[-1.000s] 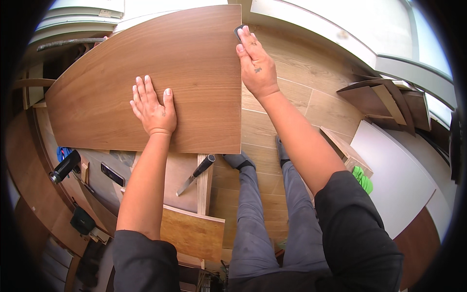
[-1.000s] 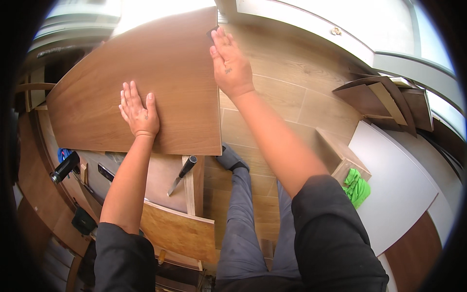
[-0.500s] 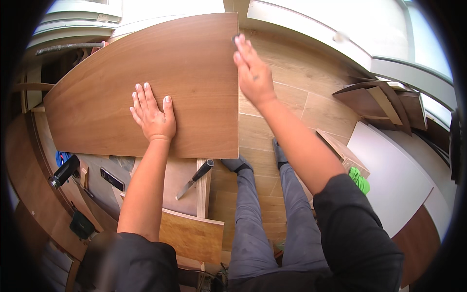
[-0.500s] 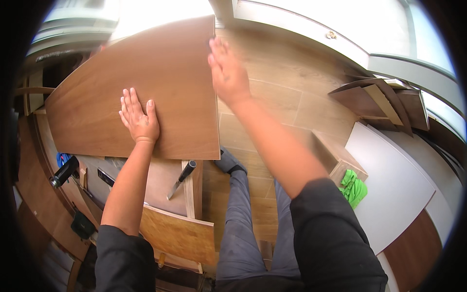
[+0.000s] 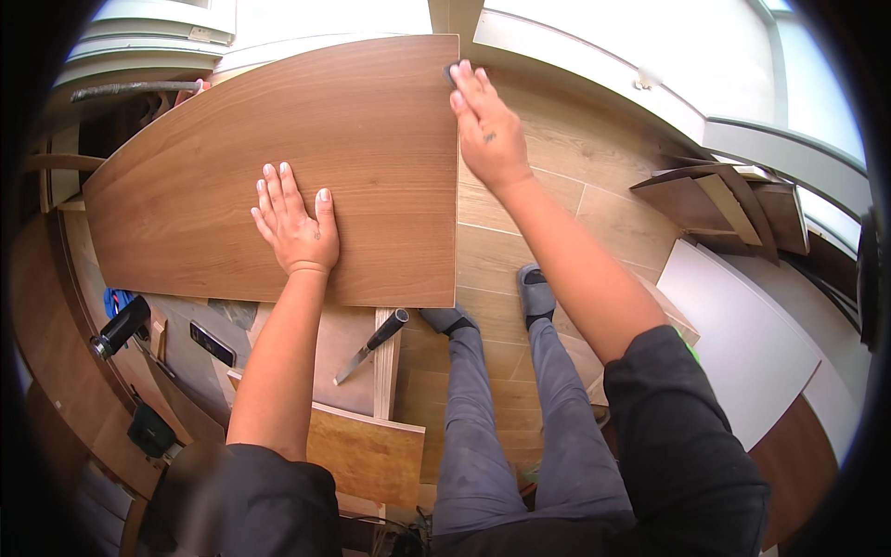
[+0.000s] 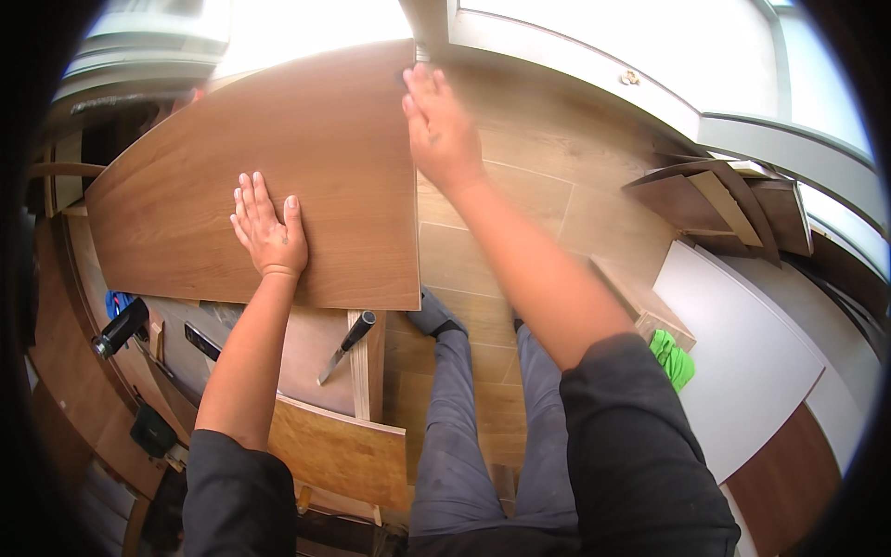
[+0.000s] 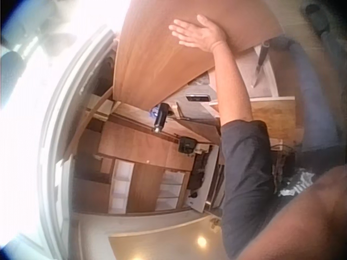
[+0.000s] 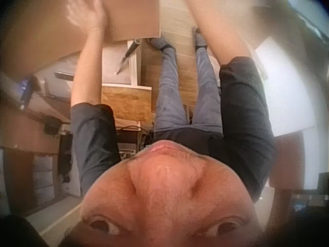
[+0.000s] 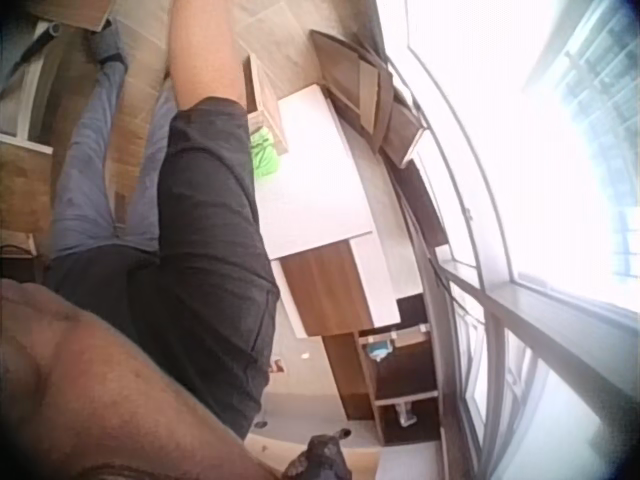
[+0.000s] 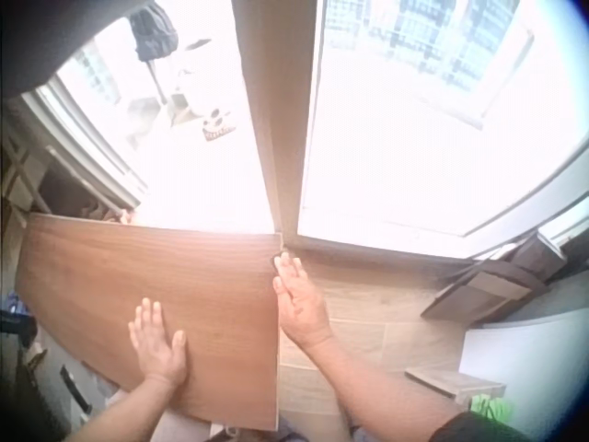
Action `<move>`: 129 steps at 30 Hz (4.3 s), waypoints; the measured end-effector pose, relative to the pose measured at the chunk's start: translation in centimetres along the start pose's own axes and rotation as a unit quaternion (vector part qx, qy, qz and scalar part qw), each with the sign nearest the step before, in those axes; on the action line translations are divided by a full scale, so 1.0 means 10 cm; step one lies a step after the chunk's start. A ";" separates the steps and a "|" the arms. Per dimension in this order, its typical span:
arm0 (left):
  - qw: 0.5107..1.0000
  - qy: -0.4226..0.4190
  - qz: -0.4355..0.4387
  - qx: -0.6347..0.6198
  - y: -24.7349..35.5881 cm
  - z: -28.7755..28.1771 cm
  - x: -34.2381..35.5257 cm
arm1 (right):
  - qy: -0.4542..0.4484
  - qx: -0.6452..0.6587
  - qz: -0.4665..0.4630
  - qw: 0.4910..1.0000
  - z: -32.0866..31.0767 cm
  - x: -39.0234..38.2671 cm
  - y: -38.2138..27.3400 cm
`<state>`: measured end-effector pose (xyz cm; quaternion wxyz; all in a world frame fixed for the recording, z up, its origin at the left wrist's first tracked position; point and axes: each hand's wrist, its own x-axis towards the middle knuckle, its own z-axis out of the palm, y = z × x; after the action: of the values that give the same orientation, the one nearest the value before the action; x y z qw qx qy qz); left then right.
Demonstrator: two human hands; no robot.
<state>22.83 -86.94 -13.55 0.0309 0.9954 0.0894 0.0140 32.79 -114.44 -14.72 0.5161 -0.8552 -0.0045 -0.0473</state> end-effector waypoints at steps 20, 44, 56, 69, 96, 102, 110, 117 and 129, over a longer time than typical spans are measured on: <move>1.000 0.009 0.000 -0.015 0.00 0.01 0.00 | -0.013 -0.045 -0.015 0.999 -0.06 0.28 0.02; 1.000 0.016 -0.001 -0.025 0.02 0.00 0.01 | -0.029 0.063 0.005 0.998 -0.25 0.54 0.16; 1.000 0.011 0.003 -0.011 0.00 0.02 0.01 | -0.080 -0.067 -0.214 0.971 -0.29 -0.51 0.33; 1.000 0.016 0.004 -0.017 0.01 0.04 0.02 | -0.067 -0.083 -0.247 0.963 -0.30 -0.19 0.43; 0.999 0.027 0.011 -0.024 0.02 0.04 0.03 | -0.112 -0.040 -0.247 0.962 -0.32 -0.23 0.53; 0.999 0.036 0.004 -0.034 -0.01 0.05 0.01 | -0.187 -0.030 -0.239 0.952 -0.45 -1.39 0.44; 0.998 0.047 0.009 -0.037 -0.05 0.07 -0.02 | -0.165 0.011 -0.159 0.973 -0.82 -1.68 0.24; 0.998 0.045 0.010 -0.048 -0.05 0.10 0.02 | -0.074 -0.054 -0.238 0.967 -0.28 -1.08 0.48; 0.998 0.048 0.007 -0.029 -0.09 0.15 0.03 | -0.159 -0.118 -0.267 0.943 -0.37 -2.04 0.38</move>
<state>23.04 -86.03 -15.09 0.0549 0.9930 0.0831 0.0641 12.43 -118.62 -18.12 0.3722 -0.8741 -0.3086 -0.0469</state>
